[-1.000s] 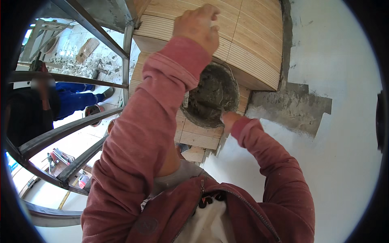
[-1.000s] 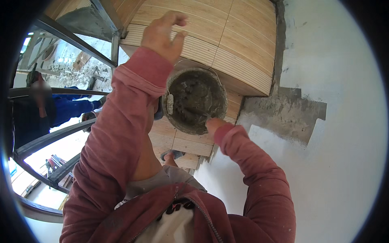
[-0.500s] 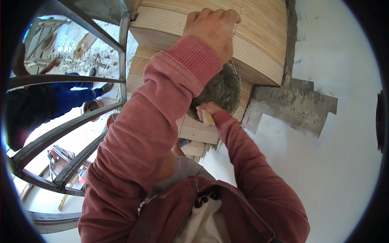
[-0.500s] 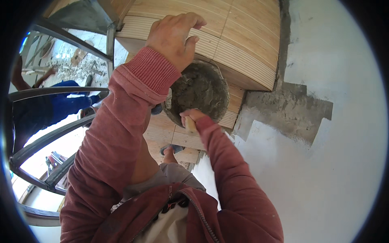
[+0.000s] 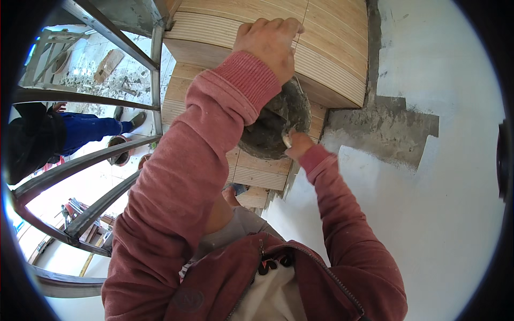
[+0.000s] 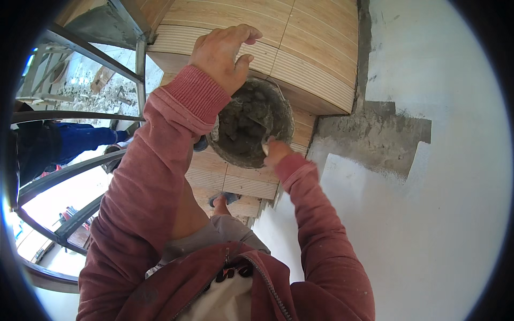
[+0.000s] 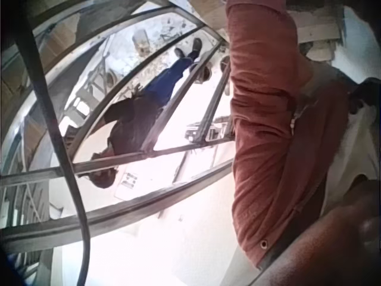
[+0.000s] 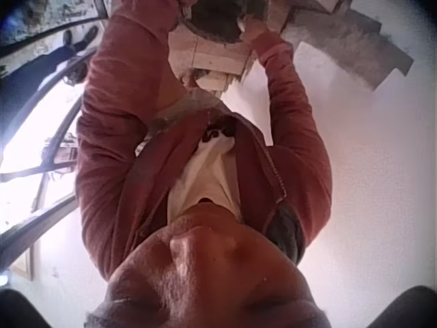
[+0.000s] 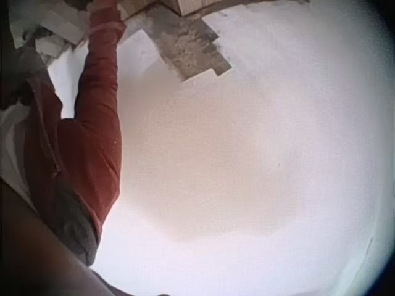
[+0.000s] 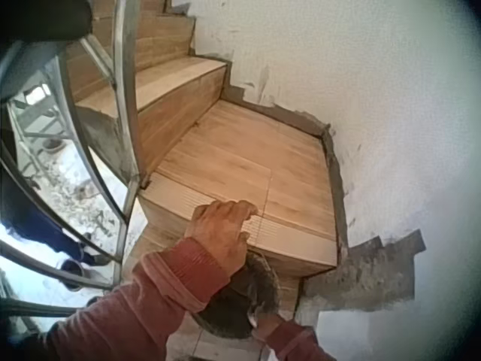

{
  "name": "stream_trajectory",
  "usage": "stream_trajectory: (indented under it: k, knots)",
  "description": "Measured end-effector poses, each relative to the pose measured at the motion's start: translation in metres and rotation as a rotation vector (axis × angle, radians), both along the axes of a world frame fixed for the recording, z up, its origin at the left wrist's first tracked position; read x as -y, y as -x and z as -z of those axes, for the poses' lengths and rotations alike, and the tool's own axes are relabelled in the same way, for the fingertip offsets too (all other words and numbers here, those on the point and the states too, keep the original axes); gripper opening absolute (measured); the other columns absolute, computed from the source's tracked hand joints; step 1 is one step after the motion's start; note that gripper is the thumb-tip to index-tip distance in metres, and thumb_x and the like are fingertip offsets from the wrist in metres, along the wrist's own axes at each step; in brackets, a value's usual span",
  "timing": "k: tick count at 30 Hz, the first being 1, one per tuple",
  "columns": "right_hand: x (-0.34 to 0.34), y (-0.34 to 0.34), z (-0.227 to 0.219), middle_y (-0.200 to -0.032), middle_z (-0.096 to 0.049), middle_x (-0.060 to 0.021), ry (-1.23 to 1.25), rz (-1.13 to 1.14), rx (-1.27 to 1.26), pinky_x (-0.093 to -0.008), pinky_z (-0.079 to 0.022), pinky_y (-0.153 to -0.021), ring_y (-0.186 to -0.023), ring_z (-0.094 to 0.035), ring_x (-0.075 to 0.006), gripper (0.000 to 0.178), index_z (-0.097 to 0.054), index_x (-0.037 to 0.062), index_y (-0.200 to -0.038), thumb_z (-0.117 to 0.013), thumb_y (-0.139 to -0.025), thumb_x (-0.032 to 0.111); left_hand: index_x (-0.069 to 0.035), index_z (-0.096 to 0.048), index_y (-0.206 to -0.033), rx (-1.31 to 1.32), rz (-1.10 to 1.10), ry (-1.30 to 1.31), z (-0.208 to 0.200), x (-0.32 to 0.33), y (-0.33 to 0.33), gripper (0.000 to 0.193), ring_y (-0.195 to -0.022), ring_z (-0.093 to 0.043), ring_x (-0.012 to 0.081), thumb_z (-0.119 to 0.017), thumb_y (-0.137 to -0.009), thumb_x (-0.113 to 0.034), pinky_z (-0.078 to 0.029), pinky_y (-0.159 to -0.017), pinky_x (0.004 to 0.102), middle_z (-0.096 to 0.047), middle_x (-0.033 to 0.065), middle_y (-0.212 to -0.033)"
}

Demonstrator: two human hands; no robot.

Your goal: Apply cement and grout to the edges of tiled stairs.

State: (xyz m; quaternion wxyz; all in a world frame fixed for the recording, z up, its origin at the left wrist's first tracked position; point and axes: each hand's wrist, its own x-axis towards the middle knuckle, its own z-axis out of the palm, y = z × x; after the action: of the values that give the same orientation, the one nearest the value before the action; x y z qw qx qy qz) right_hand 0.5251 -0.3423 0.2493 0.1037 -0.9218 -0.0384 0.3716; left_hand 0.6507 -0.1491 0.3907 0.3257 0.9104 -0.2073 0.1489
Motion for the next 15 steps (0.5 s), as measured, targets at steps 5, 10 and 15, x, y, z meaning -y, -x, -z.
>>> stream_trajectory:
  k: [5,10,15]
  knots:
    - [-0.007,-0.05,0.005,-0.09,-0.058,-0.0221,0.174,0.114,0.05,-0.0409,-0.045,-0.075,-0.087,-0.056,-0.0362,0.037,-0.049,-0.0029,-0.099,-0.056,-0.067,0.013,-0.013,-0.051,-0.1,0.007,0.011,0.011,0.001,0.007,-0.002,0.032,-0.091,-0.053,0.0209,-0.056,-0.069,-0.006,-0.037,-0.083,0.037,-0.058,0.0008,-0.092]
    - [-0.059,-0.007,0.066,-0.095,-0.057,-0.0235,0.108,0.194,0.043,-0.039,-0.047,-0.074,-0.09,-0.056,-0.0342,0.03,-0.055,-0.0001,-0.095,-0.059,-0.069,0.015,-0.012,-0.051,-0.099,0.003,0.008,0.058,0.001,0.004,-0.004,0.032,-0.09,-0.054,0.0224,-0.056,-0.069,-0.005,-0.038,-0.081,0.0372,-0.059,0.003,-0.089]
    - [-0.013,-0.005,0.001,-0.084,-0.059,-0.0221,-0.024,-0.277,-0.076,-0.0399,-0.049,-0.063,-0.076,-0.06,-0.0313,0.033,-0.053,-0.0015,-0.094,-0.063,-0.066,0.012,-0.012,-0.051,-0.1,-0.004,0.013,0.046,0.006,-0.013,-0.014,0.031,-0.09,-0.054,0.0228,-0.056,-0.069,-0.007,-0.038,-0.081,0.0376,-0.058,0.0034,-0.091]
